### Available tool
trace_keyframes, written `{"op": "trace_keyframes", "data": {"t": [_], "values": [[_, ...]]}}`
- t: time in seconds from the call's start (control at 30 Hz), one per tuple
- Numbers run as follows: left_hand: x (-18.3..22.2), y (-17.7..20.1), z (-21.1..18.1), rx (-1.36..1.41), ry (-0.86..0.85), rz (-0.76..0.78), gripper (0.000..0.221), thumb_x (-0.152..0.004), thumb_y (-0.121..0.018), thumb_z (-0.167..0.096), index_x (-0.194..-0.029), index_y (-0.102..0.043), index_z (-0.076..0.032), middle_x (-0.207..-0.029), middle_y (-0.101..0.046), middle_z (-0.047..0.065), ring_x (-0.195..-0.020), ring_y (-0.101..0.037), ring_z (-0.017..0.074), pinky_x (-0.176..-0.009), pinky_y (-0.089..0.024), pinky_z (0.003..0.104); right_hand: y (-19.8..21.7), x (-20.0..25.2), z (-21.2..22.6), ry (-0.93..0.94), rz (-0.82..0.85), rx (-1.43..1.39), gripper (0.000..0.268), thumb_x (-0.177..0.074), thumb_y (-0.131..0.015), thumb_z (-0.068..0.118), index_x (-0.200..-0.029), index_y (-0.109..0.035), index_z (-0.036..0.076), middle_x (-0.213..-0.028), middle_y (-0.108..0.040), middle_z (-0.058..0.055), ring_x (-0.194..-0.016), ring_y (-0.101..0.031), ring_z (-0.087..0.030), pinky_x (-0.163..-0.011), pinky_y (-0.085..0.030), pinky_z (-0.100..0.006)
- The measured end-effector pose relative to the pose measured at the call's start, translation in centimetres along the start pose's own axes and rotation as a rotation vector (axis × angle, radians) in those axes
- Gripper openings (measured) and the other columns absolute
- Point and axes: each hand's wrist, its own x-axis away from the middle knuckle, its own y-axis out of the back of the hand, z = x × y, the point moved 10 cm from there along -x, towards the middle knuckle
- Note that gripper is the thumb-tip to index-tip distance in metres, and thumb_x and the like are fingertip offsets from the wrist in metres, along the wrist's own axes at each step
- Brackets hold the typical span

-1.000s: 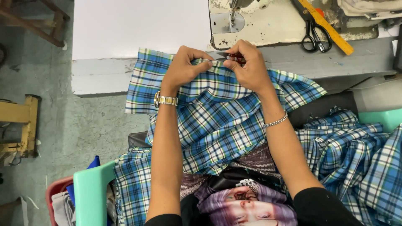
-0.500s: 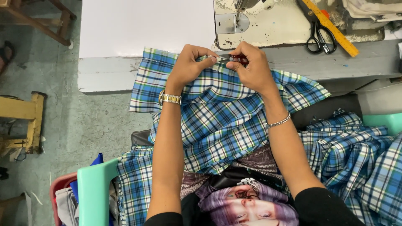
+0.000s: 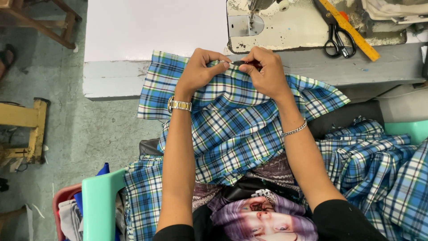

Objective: Trimming loose threads from a plaid shirt using small hand snips at a sewing workstation.

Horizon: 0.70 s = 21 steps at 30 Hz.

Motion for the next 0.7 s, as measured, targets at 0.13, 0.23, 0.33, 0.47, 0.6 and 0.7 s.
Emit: {"op": "trace_keyframes", "data": {"t": [0.13, 0.23, 0.33, 0.47, 0.6, 0.7], "values": [[0.11, 0.03, -0.50, 0.014, -0.006, -0.007, 0.014, -0.090, -0.072, -0.003, -0.097, -0.084, -0.006, -0.072, -0.074, 0.010, -0.076, -0.056, 0.0086, -0.075, -0.048, 0.025, 0.05, 0.08, 0.10, -0.002, -0.001, -0.017, 0.020, -0.098, -0.082, 0.021, -0.097, -0.070, 0.004, -0.071, -0.065, -0.011, -0.066, -0.058, -0.028, -0.075, -0.045, -0.033], [0.09, 0.02, -0.44, 0.022, -0.001, -0.005, 0.014, -0.091, -0.072, -0.003, -0.097, -0.084, -0.006, -0.074, -0.075, 0.010, -0.077, -0.058, 0.0093, -0.079, -0.049, 0.026, 0.14, 0.15, 0.32, -0.020, 0.003, -0.036, 0.023, -0.097, -0.083, 0.021, -0.099, -0.071, 0.002, -0.072, -0.065, -0.013, -0.067, -0.058, -0.028, -0.071, -0.046, -0.034], [0.13, -0.01, -0.36, 0.021, 0.001, -0.004, 0.013, -0.091, -0.072, -0.003, -0.096, -0.084, -0.006, -0.074, -0.075, 0.010, -0.078, -0.059, 0.0093, -0.080, -0.050, 0.026, 0.15, 0.12, 0.56, -0.022, 0.010, -0.046, 0.026, -0.096, -0.083, 0.023, -0.101, -0.070, 0.001, -0.073, -0.065, -0.015, -0.069, -0.058, -0.029, -0.070, -0.047, -0.035], [0.07, 0.03, -0.55, 0.021, -0.005, 0.000, 0.012, -0.092, -0.072, -0.003, -0.096, -0.083, -0.006, -0.075, -0.075, 0.010, -0.081, -0.058, 0.0094, -0.081, -0.050, 0.027, 0.03, 0.14, 0.47, -0.017, 0.011, -0.041, 0.028, -0.096, -0.083, 0.024, -0.101, -0.070, 0.000, -0.075, -0.065, -0.014, -0.069, -0.058, -0.028, -0.069, -0.048, -0.034], [0.07, 0.08, -0.54, 0.011, -0.012, -0.005, 0.014, -0.093, -0.071, -0.003, -0.096, -0.084, -0.007, -0.074, -0.074, 0.010, -0.078, -0.059, 0.0094, -0.078, -0.050, 0.026, -0.02, 0.10, 0.38, -0.019, 0.019, -0.031, 0.028, -0.097, -0.083, 0.024, -0.101, -0.070, 0.000, -0.075, -0.064, -0.015, -0.069, -0.058, -0.029, -0.065, -0.047, -0.034], [0.15, 0.14, -0.76, 0.011, -0.021, -0.010, 0.013, -0.093, -0.071, -0.004, -0.097, -0.083, -0.006, -0.075, -0.075, 0.011, -0.079, -0.058, 0.0099, -0.079, -0.051, 0.027, -0.09, 0.12, 0.03, -0.021, 0.016, -0.034, 0.026, -0.097, -0.083, 0.023, -0.100, -0.070, 0.000, -0.074, -0.064, -0.015, -0.068, -0.058, -0.028, -0.064, -0.047, -0.033]]}}
